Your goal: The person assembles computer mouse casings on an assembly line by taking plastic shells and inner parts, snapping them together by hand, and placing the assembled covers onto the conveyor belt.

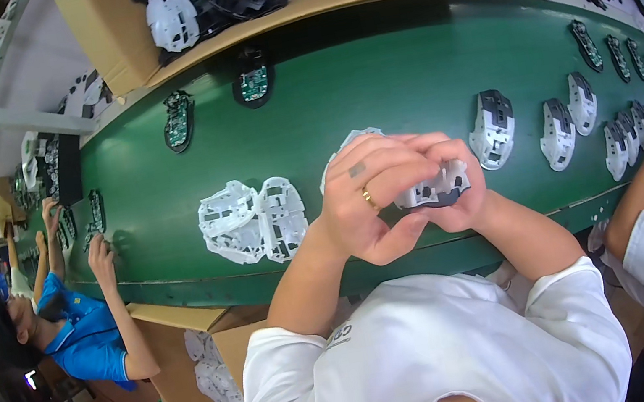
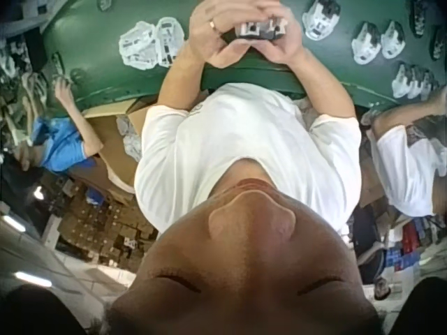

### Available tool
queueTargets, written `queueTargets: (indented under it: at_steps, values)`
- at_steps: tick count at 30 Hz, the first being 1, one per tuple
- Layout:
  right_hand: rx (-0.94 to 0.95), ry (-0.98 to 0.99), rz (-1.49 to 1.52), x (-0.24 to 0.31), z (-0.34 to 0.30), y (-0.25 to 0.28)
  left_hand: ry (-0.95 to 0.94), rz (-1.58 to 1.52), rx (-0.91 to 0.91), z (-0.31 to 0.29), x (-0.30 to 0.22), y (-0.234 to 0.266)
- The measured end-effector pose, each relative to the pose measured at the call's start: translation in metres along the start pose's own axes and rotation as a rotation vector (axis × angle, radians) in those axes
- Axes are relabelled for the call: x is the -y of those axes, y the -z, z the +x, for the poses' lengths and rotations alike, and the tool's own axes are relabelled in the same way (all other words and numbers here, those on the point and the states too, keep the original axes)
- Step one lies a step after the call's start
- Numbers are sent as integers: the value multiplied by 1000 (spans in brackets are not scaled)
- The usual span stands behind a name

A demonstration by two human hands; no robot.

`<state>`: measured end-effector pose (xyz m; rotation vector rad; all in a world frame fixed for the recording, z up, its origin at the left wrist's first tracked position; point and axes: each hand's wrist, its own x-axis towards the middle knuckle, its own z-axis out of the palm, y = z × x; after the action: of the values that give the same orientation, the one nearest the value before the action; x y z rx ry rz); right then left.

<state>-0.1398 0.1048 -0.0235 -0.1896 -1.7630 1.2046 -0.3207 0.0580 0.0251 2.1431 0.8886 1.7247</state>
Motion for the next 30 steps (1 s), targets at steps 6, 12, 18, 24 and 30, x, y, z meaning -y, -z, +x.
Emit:
queueTargets:
  at_steps: [6,12,18,24,30]
  values:
    - [42,120,-79,-4,3,5,16,61,-80,-13,-11,-10]
    - [-20,28,-14,-2,-18,-10,1,65,-256,-23,-14,-33]
    - [-110,-127,-111,11,-25,-9,153,46,-351,-28,-16,-35]
    - [-127,-244,-169,5,-24,-15,193,144,-419,-27,-12,-34]
    - [-227,-304,-57,7,-19,-26,193,190,-434,-27,-11,-38]
